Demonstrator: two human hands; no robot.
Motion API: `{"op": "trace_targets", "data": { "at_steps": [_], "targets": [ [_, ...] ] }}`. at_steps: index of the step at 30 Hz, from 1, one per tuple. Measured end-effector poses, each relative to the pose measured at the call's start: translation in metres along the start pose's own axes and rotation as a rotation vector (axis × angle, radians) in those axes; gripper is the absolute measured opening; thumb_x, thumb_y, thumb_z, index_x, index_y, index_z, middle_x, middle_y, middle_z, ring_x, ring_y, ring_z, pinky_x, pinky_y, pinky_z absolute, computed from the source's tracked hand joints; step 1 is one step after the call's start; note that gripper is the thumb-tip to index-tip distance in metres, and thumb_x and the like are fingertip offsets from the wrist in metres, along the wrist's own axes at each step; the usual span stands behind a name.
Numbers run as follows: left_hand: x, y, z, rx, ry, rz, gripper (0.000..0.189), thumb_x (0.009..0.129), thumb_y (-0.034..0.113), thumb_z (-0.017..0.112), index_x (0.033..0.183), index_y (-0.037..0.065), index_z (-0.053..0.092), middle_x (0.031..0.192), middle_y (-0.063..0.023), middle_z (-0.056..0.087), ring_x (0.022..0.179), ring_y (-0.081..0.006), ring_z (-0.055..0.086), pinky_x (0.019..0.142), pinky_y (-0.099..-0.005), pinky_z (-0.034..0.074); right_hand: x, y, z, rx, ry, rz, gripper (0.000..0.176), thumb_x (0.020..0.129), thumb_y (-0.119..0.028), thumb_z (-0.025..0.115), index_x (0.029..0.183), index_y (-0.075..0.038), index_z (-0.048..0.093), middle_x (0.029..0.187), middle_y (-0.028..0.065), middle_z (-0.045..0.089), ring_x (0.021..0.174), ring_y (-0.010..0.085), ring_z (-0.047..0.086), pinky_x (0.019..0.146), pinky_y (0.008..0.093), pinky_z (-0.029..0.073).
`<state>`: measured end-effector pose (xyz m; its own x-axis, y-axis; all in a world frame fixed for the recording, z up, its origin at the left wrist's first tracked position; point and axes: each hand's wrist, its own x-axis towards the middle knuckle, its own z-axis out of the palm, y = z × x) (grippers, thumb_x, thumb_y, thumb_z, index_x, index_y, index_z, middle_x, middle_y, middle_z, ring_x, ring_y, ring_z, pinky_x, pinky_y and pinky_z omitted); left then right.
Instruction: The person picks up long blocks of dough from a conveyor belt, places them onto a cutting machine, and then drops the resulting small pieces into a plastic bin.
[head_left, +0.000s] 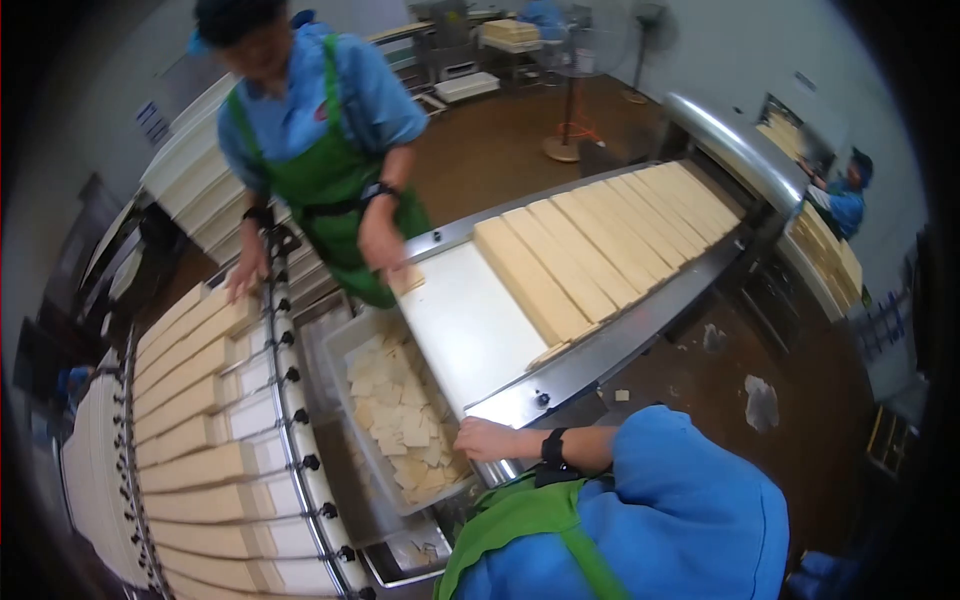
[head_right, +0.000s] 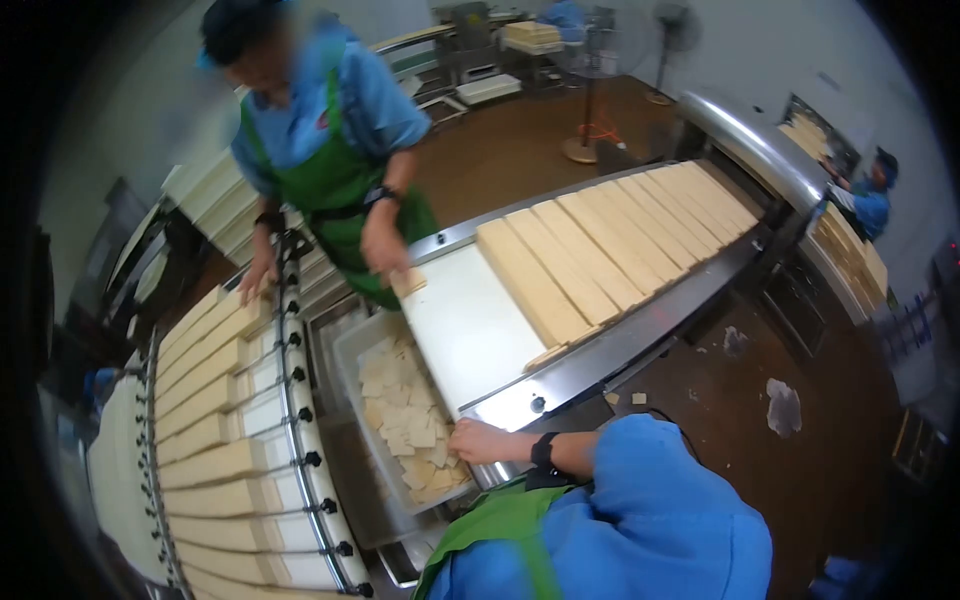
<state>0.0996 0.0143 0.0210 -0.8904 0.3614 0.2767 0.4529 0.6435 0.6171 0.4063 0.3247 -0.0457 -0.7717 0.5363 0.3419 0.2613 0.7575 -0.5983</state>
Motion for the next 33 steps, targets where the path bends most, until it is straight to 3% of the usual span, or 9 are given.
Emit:
{"op": "trace_targets", "data": {
  "at_steps": [12, 15, 18, 24, 27, 33],
  "targets": [
    [-0.003, 0.006, -0.036, -0.224, -0.125, -0.355, 0.081, 0.075, 0.016, 0.067, 0.138, 0.012, 0.016, 0.121, -0.0218, 0.045, 0.098, -0.0276, 0.049, 0.085, -0.036, 0.042, 0.001, -0.007, -0.013, -0.056, 0.005, 0.002, 0.015, 0.065, -0.006, 0.057, 0.08, -0.006, 0.06, 0.076, 0.0086, 0.058, 0.08, 0.0265, 0.053, 0.077, 0.0353, 0.043],
    [-0.002, -0.003, -0.033, -0.144, -0.087, -0.206, 0.088, 0.073, 0.01, 0.068, 0.139, 0.012, 0.011, 0.121, -0.0241, 0.044, 0.092, -0.0277, 0.051, 0.08, -0.0356, 0.044, 0.0, -0.006, -0.012, -0.047, 0.004, 0.011, 0.013, 0.066, -0.006, 0.057, 0.079, -0.006, 0.06, 0.074, 0.0088, 0.058, 0.079, 0.0265, 0.053, 0.077, 0.0354, 0.043],
    [-0.002, -0.001, -0.032, -0.204, -0.07, -0.203, 0.086, 0.074, 0.011, 0.068, 0.139, 0.013, 0.012, 0.12, -0.0224, 0.045, 0.089, -0.0271, 0.051, 0.076, -0.0351, 0.046, 0.0, -0.004, -0.01, -0.047, 0.01, -0.009, 0.012, 0.066, -0.006, 0.057, 0.078, -0.005, 0.06, 0.073, 0.0094, 0.058, 0.077, 0.0267, 0.054, 0.076, 0.0355, 0.043],
    [-0.002, 0.014, -0.034, -0.311, -0.078, -0.349, 0.082, 0.076, 0.009, 0.066, 0.139, 0.018, 0.014, 0.117, -0.0213, 0.046, 0.084, -0.0245, 0.05, 0.069, -0.0349, 0.047, 0.001, -0.003, -0.006, -0.002, 0.08, -0.037, 0.012, 0.065, -0.008, 0.055, 0.076, -0.004, 0.059, 0.068, 0.0109, 0.055, 0.072, 0.0284, 0.052, 0.072, 0.0377, 0.041],
    [0.001, -0.033, -0.02, -0.246, -0.04, -0.214, 0.081, 0.076, 0.009, 0.065, 0.139, 0.019, 0.015, 0.115, -0.021, 0.047, 0.082, -0.0239, 0.05, 0.067, -0.0348, 0.047, 0.0, -0.002, -0.005, 0.0, 0.085, -0.033, 0.011, 0.065, -0.008, 0.055, 0.075, -0.005, 0.059, 0.069, 0.0111, 0.055, 0.073, 0.0285, 0.052, 0.073, 0.0379, 0.041],
    [0.004, -0.056, -0.014, -0.302, -0.049, -0.246, 0.083, 0.076, 0.007, 0.065, 0.139, 0.021, 0.014, 0.113, -0.0204, 0.047, 0.079, -0.0235, 0.049, 0.065, -0.0347, 0.048, 0.002, -0.003, -0.006, -0.015, 0.053, -0.011, 0.012, 0.066, -0.008, 0.055, 0.077, -0.005, 0.058, 0.069, 0.011, 0.055, 0.073, 0.0287, 0.052, 0.074, 0.038, 0.041]
  ]
}}
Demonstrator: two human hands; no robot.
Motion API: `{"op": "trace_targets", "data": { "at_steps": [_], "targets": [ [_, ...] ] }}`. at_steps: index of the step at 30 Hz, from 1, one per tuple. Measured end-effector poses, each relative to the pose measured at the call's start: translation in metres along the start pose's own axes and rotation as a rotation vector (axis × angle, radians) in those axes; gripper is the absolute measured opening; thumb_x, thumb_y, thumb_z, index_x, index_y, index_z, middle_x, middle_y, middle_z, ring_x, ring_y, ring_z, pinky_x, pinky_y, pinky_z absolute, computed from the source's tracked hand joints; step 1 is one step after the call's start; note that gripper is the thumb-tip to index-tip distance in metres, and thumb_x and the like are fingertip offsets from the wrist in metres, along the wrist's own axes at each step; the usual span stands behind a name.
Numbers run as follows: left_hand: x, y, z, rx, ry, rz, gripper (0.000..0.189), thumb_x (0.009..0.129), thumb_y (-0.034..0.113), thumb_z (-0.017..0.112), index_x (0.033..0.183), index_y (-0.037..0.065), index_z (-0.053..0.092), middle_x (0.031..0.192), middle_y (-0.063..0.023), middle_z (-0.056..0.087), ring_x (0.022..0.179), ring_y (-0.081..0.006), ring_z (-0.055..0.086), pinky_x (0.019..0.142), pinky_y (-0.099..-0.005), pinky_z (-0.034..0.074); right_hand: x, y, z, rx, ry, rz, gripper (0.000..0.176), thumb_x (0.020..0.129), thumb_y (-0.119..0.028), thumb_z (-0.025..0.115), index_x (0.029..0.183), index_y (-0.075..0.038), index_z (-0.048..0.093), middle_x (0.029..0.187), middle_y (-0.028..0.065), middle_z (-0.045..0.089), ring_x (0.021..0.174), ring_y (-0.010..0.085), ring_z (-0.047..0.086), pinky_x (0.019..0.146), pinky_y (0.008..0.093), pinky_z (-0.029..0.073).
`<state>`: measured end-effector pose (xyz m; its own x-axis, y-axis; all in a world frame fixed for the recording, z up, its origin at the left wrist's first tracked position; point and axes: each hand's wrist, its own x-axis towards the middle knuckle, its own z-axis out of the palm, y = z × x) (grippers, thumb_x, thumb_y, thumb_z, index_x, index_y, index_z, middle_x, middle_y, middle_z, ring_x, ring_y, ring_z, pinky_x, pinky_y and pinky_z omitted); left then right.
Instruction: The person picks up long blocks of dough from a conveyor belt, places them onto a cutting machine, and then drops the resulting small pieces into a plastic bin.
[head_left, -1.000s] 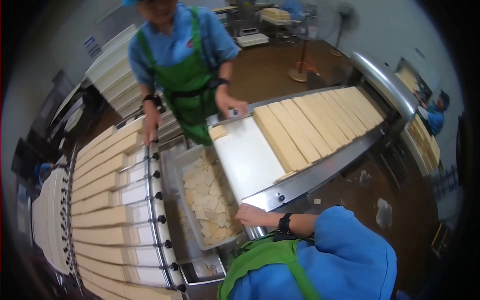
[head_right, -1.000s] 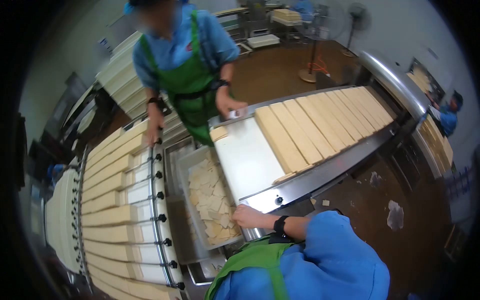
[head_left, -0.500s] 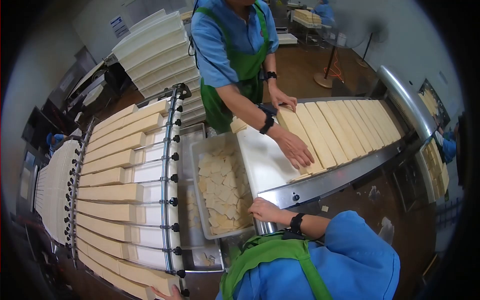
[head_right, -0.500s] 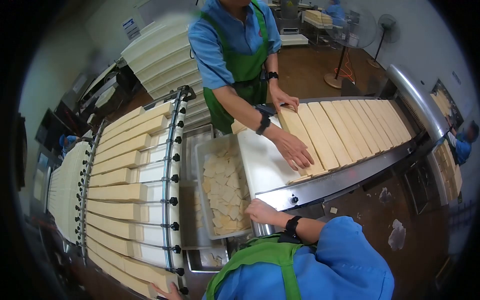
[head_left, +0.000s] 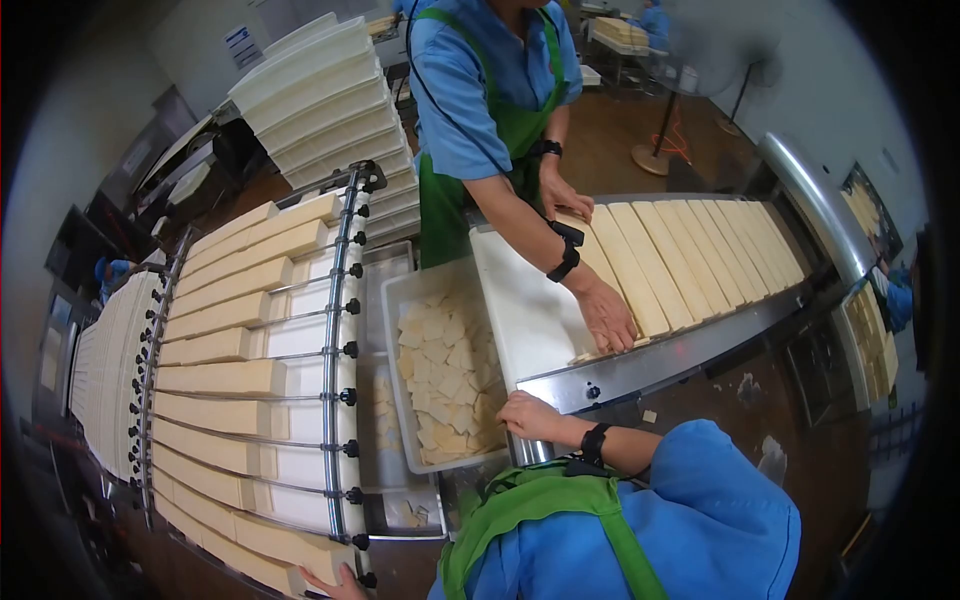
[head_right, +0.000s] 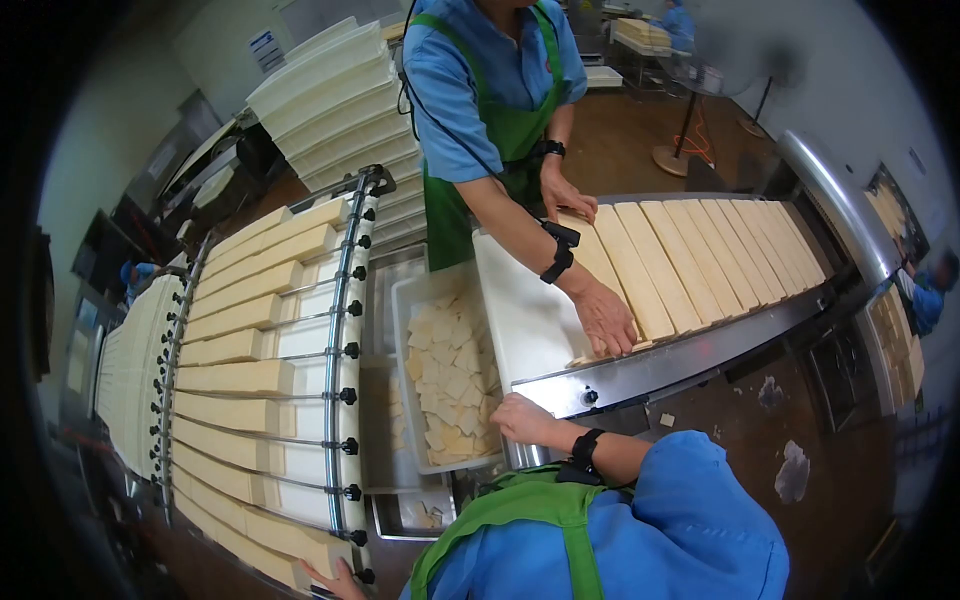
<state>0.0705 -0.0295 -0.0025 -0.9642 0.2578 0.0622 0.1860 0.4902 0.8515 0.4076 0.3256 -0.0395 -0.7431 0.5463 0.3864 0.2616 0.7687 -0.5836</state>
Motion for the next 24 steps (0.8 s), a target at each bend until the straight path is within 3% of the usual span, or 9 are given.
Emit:
{"op": "trace_targets", "data": {
  "at_steps": [3, 6, 9, 13, 18, 21, 24],
  "targets": [
    [-0.017, 0.051, 0.002, 0.003, 0.046, -0.171, 0.067, 0.078, 0.01, 0.062, 0.135, 0.016, 0.027, 0.114, -0.0221, 0.047, 0.087, -0.0283, 0.051, 0.074, -0.0415, 0.046, 0.001, -0.001, -0.002, -0.006, -0.017, 0.015, 0.013, 0.066, -0.007, 0.055, 0.078, -0.005, 0.059, 0.071, 0.0107, 0.056, 0.074, 0.0285, 0.053, 0.074, 0.0377, 0.042],
    [-0.023, 0.045, -0.005, -0.058, 0.013, 0.119, 0.079, 0.069, 0.013, 0.06, 0.136, 0.006, 0.02, 0.134, -0.0173, 0.029, 0.115, -0.0299, 0.037, 0.096, -0.0366, 0.032, 0.003, -0.001, -0.003, 0.002, -0.026, 0.023, 0.014, 0.067, -0.005, 0.056, 0.08, -0.005, 0.06, 0.073, 0.0105, 0.058, 0.076, 0.0282, 0.054, 0.075, 0.0373, 0.043],
    [-0.019, 0.04, -0.005, 0.001, 0.044, 0.142, 0.084, 0.063, 0.005, 0.06, 0.137, 0.006, 0.019, 0.132, -0.0187, 0.031, 0.117, -0.029, 0.035, 0.099, -0.0349, 0.028, 0.004, -0.001, 0.0, 0.026, -0.032, 0.03, 0.014, 0.066, -0.005, 0.056, 0.08, -0.004, 0.06, 0.074, 0.011, 0.058, 0.077, 0.0287, 0.054, 0.077, 0.0372, 0.042],
    [-0.013, 0.031, -0.004, -0.151, 0.017, 0.109, 0.088, 0.06, 0.004, 0.065, 0.136, 0.004, 0.019, 0.132, -0.0179, 0.032, 0.117, -0.0273, 0.035, 0.099, -0.0336, 0.028, 0.008, -0.004, -0.003, 0.019, -0.031, 0.042, 0.013, 0.067, -0.006, 0.056, 0.079, -0.004, 0.06, 0.074, 0.0113, 0.058, 0.077, 0.029, 0.054, 0.077, 0.0373, 0.042],
    [-0.015, 0.033, -0.002, -0.296, 0.007, 0.058, 0.09, 0.059, 0.009, 0.069, 0.134, 0.001, 0.021, 0.127, -0.0159, 0.035, 0.114, -0.0258, 0.037, 0.098, -0.0323, 0.029, 0.007, -0.006, -0.004, 0.01, -0.023, 0.048, 0.013, 0.065, -0.004, 0.056, 0.077, -0.004, 0.06, 0.072, 0.0121, 0.057, 0.076, 0.0303, 0.054, 0.076, 0.0385, 0.042],
    [-0.01, 0.014, -0.003, -0.169, 0.032, 0.156, 0.09, 0.059, 0.013, 0.071, 0.132, -0.001, 0.022, 0.127, -0.0167, 0.035, 0.115, -0.0267, 0.038, 0.098, -0.0333, 0.029, 0.006, -0.005, 0.002, 0.007, -0.011, 0.046, 0.014, 0.063, -0.003, 0.056, 0.077, -0.004, 0.06, 0.072, 0.0127, 0.057, 0.075, 0.0316, 0.053, 0.076, 0.039, 0.042],
    [-0.011, 0.004, -0.001, -0.119, 0.066, 0.134, 0.09, 0.058, 0.017, 0.073, 0.131, -0.002, 0.024, 0.126, -0.0176, 0.037, 0.115, -0.0274, 0.038, 0.098, -0.034, 0.029, 0.004, -0.002, 0.003, -0.004, -0.003, 0.03, 0.015, 0.062, -0.003, 0.056, 0.077, -0.004, 0.06, 0.072, 0.0134, 0.057, 0.075, 0.0326, 0.053, 0.077, 0.0399, 0.042]
  ]
}}
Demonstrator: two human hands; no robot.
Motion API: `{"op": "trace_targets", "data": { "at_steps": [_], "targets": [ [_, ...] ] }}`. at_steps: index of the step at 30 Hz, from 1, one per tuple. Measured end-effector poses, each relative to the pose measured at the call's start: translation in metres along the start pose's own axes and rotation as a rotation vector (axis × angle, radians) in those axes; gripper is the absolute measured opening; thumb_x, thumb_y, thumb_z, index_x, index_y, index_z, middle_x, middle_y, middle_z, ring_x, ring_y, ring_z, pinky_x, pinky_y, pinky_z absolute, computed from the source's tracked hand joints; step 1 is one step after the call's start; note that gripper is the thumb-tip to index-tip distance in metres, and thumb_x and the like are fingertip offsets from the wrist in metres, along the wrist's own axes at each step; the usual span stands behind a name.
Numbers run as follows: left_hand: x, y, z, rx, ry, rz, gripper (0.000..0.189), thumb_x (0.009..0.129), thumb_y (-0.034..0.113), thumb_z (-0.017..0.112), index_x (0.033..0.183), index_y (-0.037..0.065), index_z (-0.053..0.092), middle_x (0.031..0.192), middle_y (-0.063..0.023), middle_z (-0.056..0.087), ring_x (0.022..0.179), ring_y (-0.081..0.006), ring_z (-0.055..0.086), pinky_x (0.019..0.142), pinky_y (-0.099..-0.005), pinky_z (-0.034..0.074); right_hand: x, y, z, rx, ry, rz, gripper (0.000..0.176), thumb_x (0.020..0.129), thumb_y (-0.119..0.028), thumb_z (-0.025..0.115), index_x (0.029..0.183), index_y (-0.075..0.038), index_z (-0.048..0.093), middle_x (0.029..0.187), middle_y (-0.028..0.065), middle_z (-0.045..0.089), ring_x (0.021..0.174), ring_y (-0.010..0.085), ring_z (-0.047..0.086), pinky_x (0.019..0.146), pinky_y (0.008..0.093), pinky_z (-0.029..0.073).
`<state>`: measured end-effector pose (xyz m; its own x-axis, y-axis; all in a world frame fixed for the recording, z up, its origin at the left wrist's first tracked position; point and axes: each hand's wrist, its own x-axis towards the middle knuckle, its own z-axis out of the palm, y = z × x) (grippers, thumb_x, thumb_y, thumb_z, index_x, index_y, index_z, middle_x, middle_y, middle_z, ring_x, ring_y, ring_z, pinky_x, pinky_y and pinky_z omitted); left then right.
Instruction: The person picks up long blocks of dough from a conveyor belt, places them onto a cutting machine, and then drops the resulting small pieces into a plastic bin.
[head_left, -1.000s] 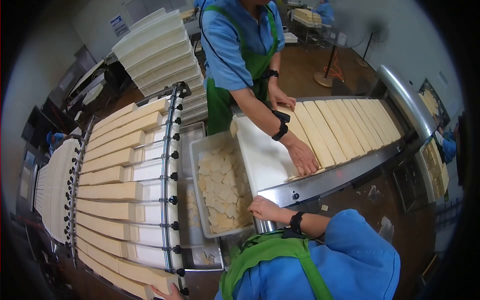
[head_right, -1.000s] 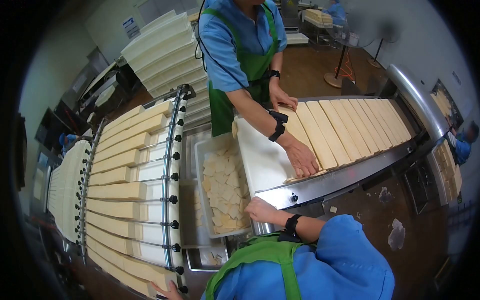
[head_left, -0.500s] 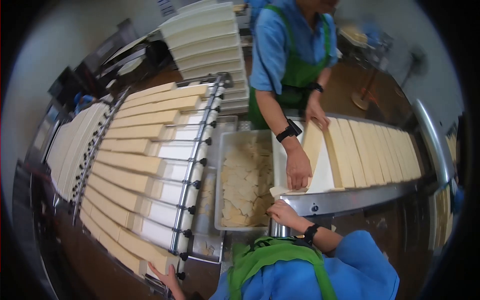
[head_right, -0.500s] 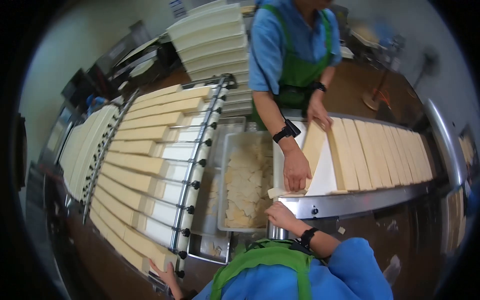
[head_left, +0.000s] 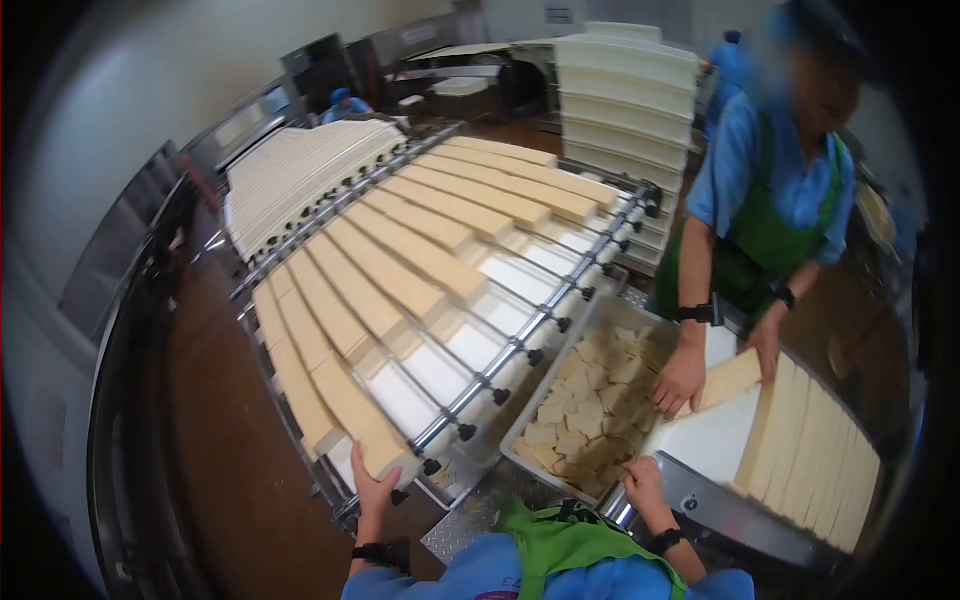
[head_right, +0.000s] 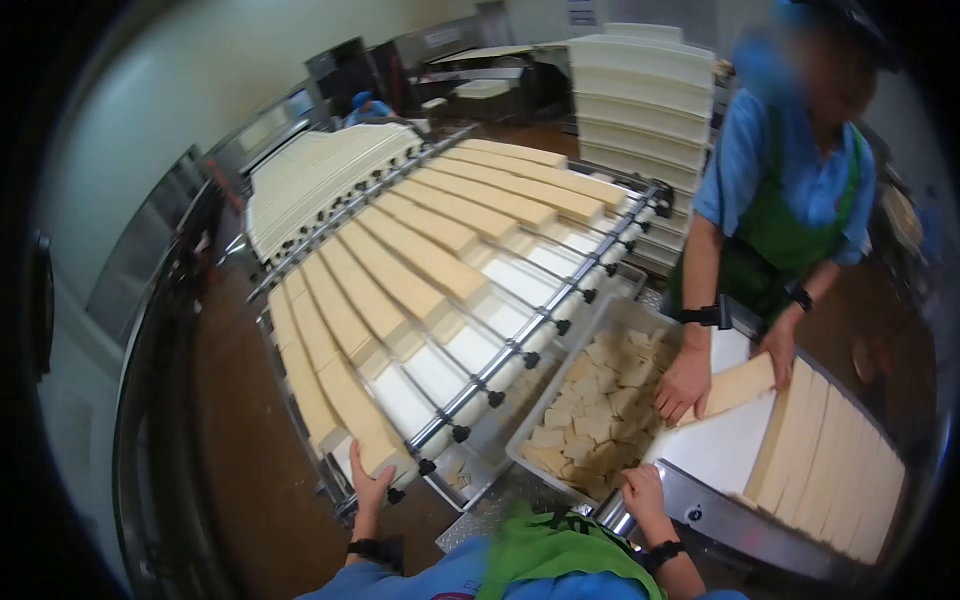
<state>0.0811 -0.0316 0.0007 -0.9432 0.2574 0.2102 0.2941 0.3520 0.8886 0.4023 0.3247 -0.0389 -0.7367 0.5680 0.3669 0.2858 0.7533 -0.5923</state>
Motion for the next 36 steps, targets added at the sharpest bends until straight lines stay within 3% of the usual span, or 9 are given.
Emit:
{"op": "trace_targets", "data": {
  "at_steps": [9, 36],
  "targets": [
    [0.001, 0.014, 0.001, 0.046, 0.017, -0.014, 0.088, 0.059, 0.021, 0.075, 0.13, -0.001, 0.027, 0.125, -0.0175, 0.038, 0.116, -0.0278, 0.039, 0.098, -0.0338, 0.031, 0.002, -0.006, 0.001, 0.035, 0.045, -0.006, 0.012, 0.064, -0.002, 0.053, 0.074, -0.002, 0.06, 0.07, 0.0159, 0.056, 0.074, 0.0352, 0.052, 0.071, 0.0424, 0.041],
    [0.001, 0.015, 0.005, 0.073, 0.074, 0.0, 0.081, 0.062, 0.02, 0.075, 0.127, -0.003, 0.031, 0.121, -0.0191, 0.043, 0.112, -0.0287, 0.042, 0.096, -0.0336, 0.033, -0.001, -0.006, 0.0, -0.004, 0.011, 0.017, 0.015, 0.061, -0.001, 0.054, 0.075, -0.002, 0.06, 0.071, 0.0159, 0.056, 0.075, 0.034, 0.053, 0.077, 0.0411, 0.042]
  ]
}}
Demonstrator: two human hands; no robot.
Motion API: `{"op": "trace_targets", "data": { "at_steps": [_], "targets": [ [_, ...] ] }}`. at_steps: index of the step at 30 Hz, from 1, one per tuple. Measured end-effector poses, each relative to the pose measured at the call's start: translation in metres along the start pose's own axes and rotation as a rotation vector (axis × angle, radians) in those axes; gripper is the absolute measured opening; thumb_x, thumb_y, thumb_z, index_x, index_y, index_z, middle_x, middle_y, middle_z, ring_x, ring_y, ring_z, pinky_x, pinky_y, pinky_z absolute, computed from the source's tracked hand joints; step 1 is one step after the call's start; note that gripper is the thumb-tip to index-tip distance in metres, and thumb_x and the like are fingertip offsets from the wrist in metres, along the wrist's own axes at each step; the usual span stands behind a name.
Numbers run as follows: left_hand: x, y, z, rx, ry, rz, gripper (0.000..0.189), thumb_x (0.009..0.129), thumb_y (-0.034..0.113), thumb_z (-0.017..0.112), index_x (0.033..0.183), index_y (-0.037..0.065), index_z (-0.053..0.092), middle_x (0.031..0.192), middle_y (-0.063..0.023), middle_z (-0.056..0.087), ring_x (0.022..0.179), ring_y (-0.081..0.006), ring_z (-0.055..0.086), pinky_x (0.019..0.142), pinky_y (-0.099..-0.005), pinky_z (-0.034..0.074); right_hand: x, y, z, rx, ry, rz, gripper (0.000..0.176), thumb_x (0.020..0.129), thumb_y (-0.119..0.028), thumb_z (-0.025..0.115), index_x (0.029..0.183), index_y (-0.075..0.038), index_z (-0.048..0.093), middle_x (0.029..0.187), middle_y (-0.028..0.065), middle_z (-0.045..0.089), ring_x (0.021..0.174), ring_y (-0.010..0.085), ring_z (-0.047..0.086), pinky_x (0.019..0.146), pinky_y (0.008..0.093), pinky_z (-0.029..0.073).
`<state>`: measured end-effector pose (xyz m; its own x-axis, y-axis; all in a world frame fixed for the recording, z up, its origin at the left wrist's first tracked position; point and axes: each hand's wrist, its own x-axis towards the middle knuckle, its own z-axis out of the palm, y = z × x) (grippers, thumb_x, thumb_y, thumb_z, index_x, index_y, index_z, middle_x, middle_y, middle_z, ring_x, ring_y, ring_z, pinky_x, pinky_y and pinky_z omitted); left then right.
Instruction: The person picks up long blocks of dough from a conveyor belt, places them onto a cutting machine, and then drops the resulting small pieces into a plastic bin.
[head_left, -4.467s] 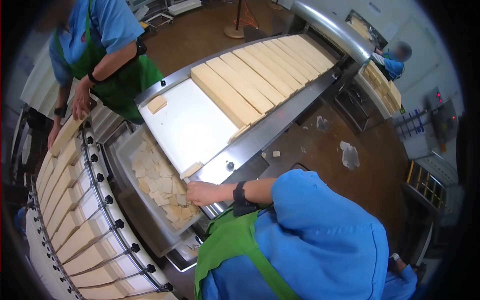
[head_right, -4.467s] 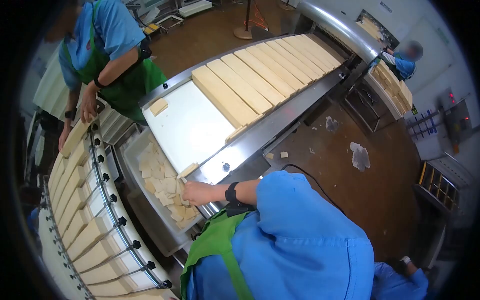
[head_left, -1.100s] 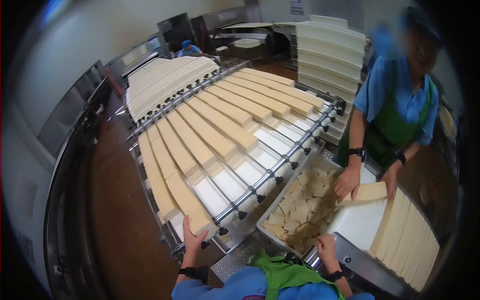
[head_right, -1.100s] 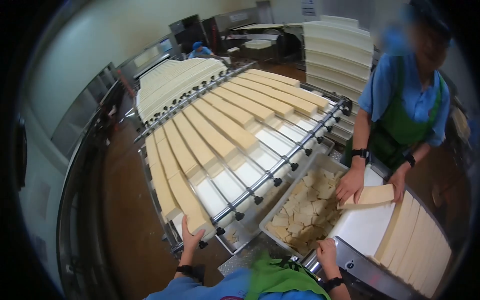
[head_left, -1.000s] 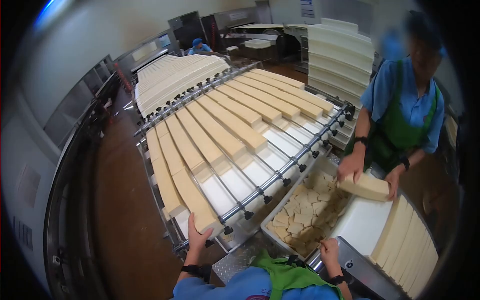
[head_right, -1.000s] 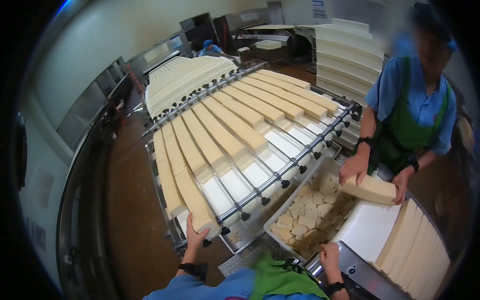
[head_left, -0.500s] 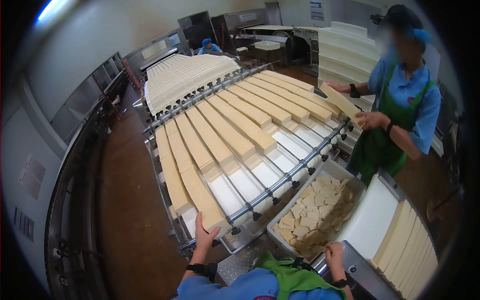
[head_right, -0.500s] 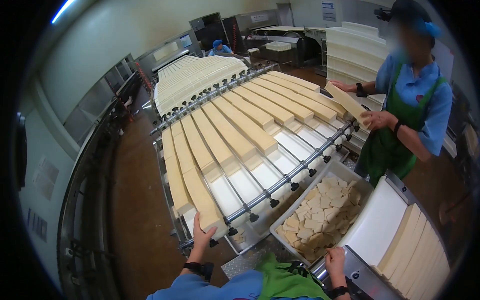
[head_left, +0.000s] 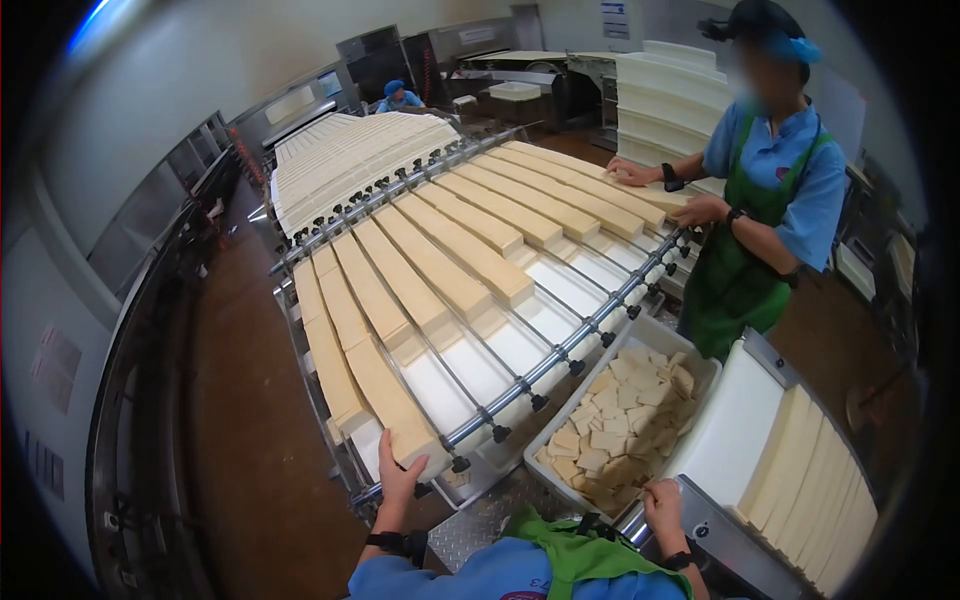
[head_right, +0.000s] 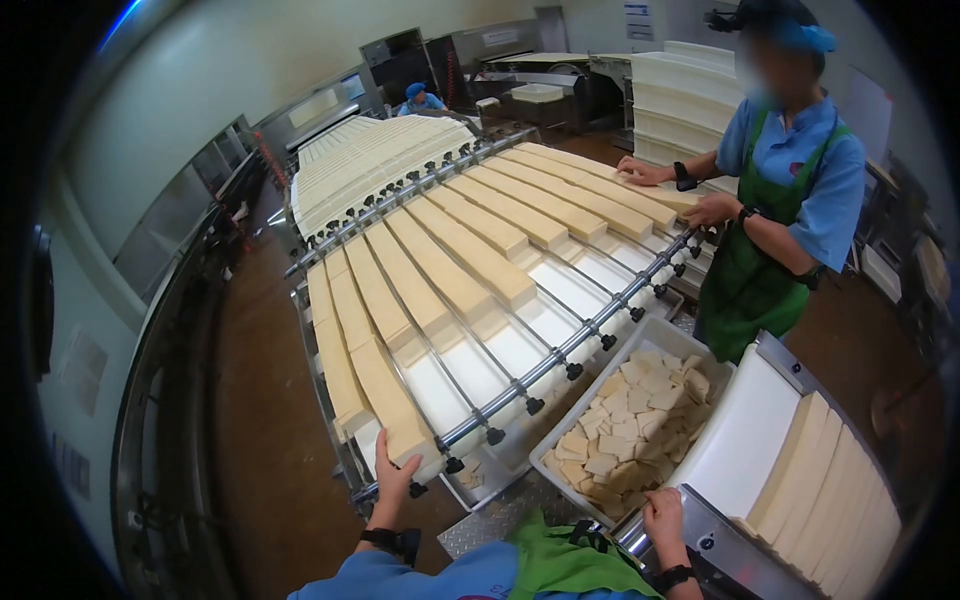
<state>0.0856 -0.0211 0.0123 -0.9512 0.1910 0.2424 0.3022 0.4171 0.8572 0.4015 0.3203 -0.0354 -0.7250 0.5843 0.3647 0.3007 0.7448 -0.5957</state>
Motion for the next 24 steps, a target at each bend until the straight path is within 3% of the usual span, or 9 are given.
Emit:
{"op": "trace_targets", "data": {
  "at_steps": [6, 24],
  "targets": [
    [0.0, -0.001, 0.001, -0.025, 0.0, -0.007, 0.08, 0.063, 0.019, 0.074, 0.127, -0.003, 0.031, 0.121, -0.0195, 0.043, 0.112, -0.0286, 0.042, 0.096, -0.0336, 0.033, 0.001, 0.0, -0.001, 0.019, 0.011, -0.024, 0.013, 0.064, -0.002, 0.053, 0.075, -0.003, 0.06, 0.071, 0.016, 0.056, 0.076, 0.035, 0.053, 0.072, 0.0417, 0.042],
    [0.003, 0.0, 0.006, -0.062, -0.001, -0.055, 0.077, 0.067, 0.017, 0.071, 0.129, -0.003, 0.029, 0.124, -0.0216, 0.041, 0.114, -0.0297, 0.04, 0.097, -0.0342, 0.031, 0.002, 0.005, 0.003, 0.002, -0.04, 0.025, 0.017, 0.061, -0.002, 0.054, 0.077, -0.002, 0.061, 0.075, 0.0137, 0.058, 0.08, 0.0333, 0.052, 0.077, 0.0411, 0.041]
  ]
}}
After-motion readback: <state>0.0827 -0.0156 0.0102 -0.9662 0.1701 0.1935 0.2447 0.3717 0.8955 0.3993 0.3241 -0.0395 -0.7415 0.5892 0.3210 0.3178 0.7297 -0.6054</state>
